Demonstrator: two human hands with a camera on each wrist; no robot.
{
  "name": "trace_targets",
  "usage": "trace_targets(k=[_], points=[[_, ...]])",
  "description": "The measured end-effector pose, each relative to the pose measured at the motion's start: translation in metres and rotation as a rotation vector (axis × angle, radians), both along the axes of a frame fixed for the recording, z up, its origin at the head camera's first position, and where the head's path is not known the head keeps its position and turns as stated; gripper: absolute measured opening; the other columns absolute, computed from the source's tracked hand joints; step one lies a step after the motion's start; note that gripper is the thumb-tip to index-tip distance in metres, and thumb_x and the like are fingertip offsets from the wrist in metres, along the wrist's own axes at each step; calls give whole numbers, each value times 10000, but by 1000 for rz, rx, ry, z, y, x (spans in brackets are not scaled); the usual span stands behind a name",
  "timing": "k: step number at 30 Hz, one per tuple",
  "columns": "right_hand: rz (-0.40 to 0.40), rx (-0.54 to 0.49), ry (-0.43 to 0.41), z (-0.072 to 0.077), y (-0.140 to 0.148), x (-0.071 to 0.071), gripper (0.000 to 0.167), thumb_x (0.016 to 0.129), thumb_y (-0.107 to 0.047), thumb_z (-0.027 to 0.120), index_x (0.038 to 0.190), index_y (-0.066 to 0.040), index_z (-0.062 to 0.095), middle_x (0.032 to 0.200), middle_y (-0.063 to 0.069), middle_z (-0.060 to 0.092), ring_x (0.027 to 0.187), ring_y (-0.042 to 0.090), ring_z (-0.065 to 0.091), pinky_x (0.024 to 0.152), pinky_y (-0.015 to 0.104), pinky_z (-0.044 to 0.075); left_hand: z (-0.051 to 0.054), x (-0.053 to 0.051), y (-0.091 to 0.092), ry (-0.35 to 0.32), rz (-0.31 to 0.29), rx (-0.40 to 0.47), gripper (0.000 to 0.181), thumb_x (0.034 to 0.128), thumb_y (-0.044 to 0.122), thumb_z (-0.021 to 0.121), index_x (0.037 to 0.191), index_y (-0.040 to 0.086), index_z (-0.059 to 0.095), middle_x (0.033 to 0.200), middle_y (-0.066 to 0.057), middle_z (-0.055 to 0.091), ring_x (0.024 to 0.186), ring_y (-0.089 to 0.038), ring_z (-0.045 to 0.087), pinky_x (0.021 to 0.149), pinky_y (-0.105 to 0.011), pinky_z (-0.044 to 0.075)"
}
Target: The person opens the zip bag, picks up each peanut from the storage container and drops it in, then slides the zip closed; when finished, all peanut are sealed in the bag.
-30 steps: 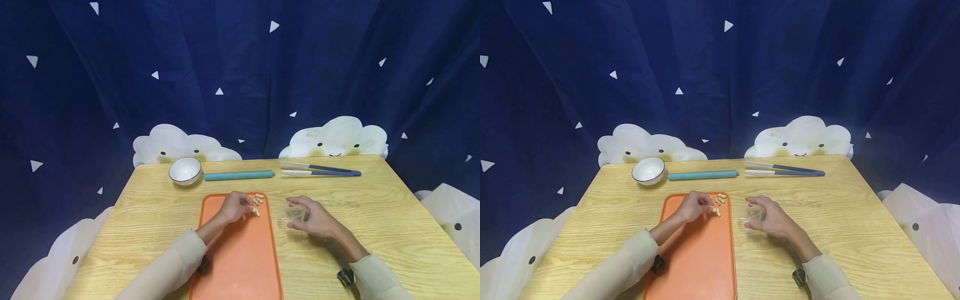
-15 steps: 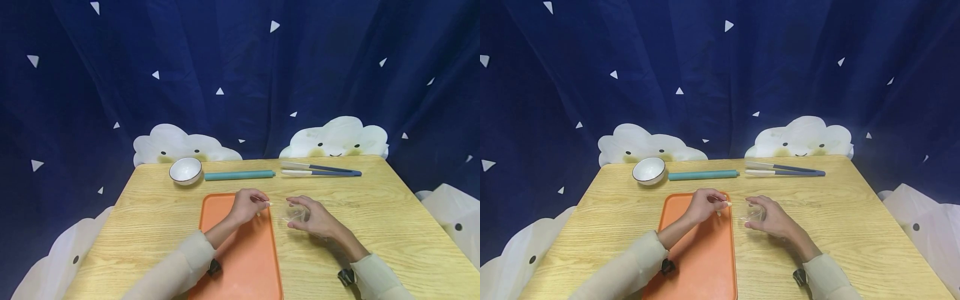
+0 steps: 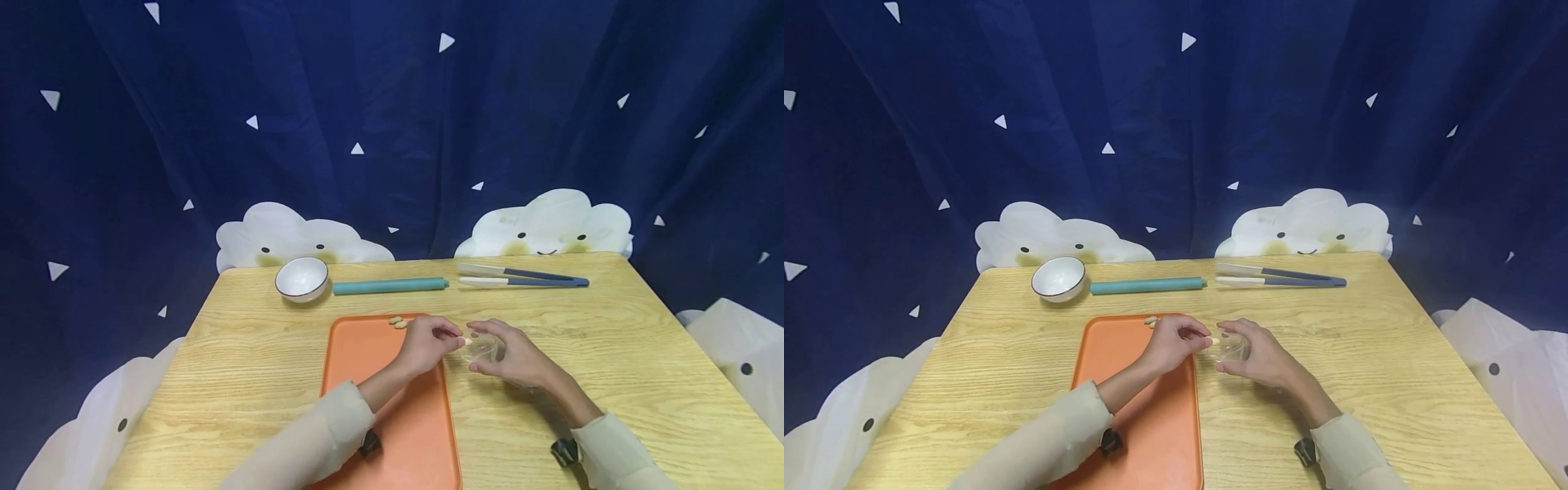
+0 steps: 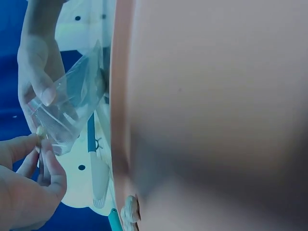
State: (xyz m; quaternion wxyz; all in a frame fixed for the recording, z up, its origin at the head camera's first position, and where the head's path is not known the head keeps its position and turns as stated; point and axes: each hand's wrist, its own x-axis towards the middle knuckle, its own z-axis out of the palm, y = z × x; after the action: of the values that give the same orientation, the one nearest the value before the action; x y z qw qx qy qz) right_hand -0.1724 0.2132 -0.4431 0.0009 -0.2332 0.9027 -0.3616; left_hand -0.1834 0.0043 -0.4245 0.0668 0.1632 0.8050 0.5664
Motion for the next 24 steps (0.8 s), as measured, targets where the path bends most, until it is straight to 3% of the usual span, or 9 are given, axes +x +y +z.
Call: trace_targets(k=[7, 16, 24], points=[[5, -1, 2, 0, 1, 0, 682, 757, -384, 783, 1329, -112, 530, 1204, 67, 632, 1160, 321, 560, 943, 567, 435, 0, -5, -6, -19, -19, 8, 150, 846, 163, 713, 943, 51, 736, 874, -49, 725, 718, -32, 640, 633, -192, 520], [3, -13, 0, -2, 3, 0, 683, 748, -403, 786, 1329, -149, 532, 1182, 70, 642, 1142, 318, 571, 952, 568, 428, 4, -27, -41, -3, 73, 27, 148, 824, 108, 727, 932, 8, 724, 905, -125, 722, 765, -181, 684, 651, -274, 548], [10, -13, 2, -2, 3, 1, 683, 753, -406, 780, 1329, -137, 529, 1182, 54, 639, 1155, 325, 561, 961, 585, 416, -3, -40, -65, -4, 162, -59, 88, 831, 105, 721, 905, 59, 733, 903, -101, 718, 724, -94, 636, 628, -244, 528]])
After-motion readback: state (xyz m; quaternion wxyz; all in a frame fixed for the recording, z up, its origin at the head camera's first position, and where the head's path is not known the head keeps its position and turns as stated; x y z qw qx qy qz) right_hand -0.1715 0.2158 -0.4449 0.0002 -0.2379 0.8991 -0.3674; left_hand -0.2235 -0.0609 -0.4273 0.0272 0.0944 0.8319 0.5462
